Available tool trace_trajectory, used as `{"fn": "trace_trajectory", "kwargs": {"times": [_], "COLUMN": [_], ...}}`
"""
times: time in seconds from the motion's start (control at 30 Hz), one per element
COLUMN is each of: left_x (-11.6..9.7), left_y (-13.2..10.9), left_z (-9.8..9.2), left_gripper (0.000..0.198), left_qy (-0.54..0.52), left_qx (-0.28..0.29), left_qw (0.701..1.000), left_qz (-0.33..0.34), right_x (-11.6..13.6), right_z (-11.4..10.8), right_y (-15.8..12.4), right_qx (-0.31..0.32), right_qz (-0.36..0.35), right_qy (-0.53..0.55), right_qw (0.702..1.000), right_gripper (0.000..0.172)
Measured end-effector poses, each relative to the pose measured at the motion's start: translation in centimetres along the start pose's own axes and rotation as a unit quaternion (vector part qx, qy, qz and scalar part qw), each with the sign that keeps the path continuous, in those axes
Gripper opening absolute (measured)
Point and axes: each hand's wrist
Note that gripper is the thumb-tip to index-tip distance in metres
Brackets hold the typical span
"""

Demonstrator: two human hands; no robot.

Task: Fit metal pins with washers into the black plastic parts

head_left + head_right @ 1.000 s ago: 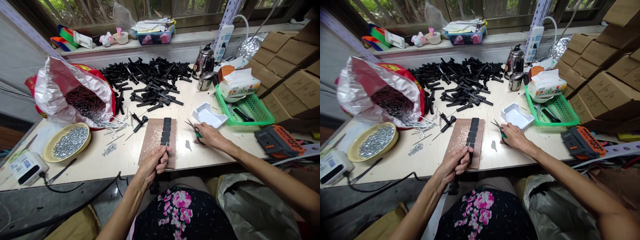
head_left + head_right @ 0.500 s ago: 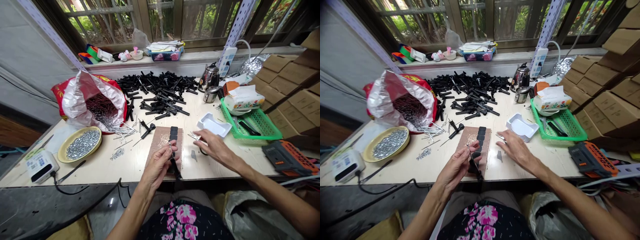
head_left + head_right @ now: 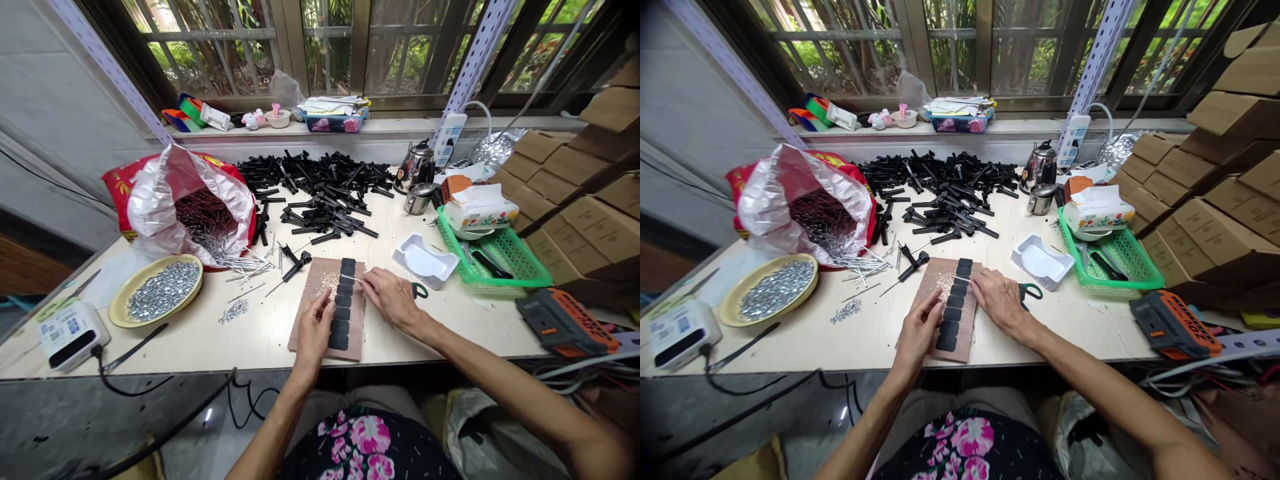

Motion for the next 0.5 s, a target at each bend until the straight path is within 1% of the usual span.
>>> {"fn": "trace_trajectory", "kwargs": {"times": [0.03,0.1,0.13,0.17,0.23,0.27,0.3,0.37,0.4,0.5], "left_x": [0.4,1.3,1.7,2.0,2.5,2.7,2.8,2.8,2.8,2.8], "left_y": [0.1,0.2,0.2,0.2,0.2,0.2,0.2,0.3,0.3,0.3], "left_z": [-0.3,-0.8,-0.9,-1.0,-1.0,-0.9,-0.9,-0.8,-0.9,-1.0], "left_gripper": [0.041,0.04,0.039,0.038,0.038,0.038,0.038,0.036,0.035,0.032], "left_qy": [0.054,0.132,0.156,0.173,0.191,0.192,0.19,0.18,0.174,0.157], "left_qx": [-0.027,-0.069,-0.082,-0.093,-0.116,-0.128,-0.138,-0.146,-0.144,-0.138], "left_qw": [0.998,0.986,0.979,0.974,0.966,0.964,0.964,0.966,0.968,0.973], "left_qz": [0.022,0.074,0.097,0.115,0.13,0.13,0.125,0.115,0.111,0.102], "right_x": [-0.8,-2.0,-2.3,-2.6,-2.6,-2.6,-2.5,-2.6,-2.7,-3.1], "right_z": [0.3,1.3,1.9,2.4,3.3,3.5,3.6,3.2,2.9,2.2], "right_y": [0.6,1.2,1.1,0.7,-0.3,-0.7,-0.9,-0.6,-0.2,1.0], "right_qx": [0.003,0.033,0.053,0.077,0.129,0.143,0.145,0.122,0.117,0.163], "right_qz": [-0.005,-0.024,-0.05,-0.09,-0.192,-0.223,-0.224,-0.176,-0.167,-0.237], "right_qy": [-0.066,-0.142,-0.156,-0.156,-0.128,-0.116,-0.115,-0.134,-0.138,-0.098], "right_qw": [0.998,0.989,0.985,0.981,0.964,0.957,0.957,0.968,0.969,0.953], "right_gripper": [0.028,0.029,0.029,0.03,0.033,0.033,0.034,0.032,0.032,0.028]}}
Point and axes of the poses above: each hand's wrist, its own y-axis towards the middle knuckle, its own z-axis out of the palm, x = y × z, and after that the axes turned 12 degrees about y, right-handed
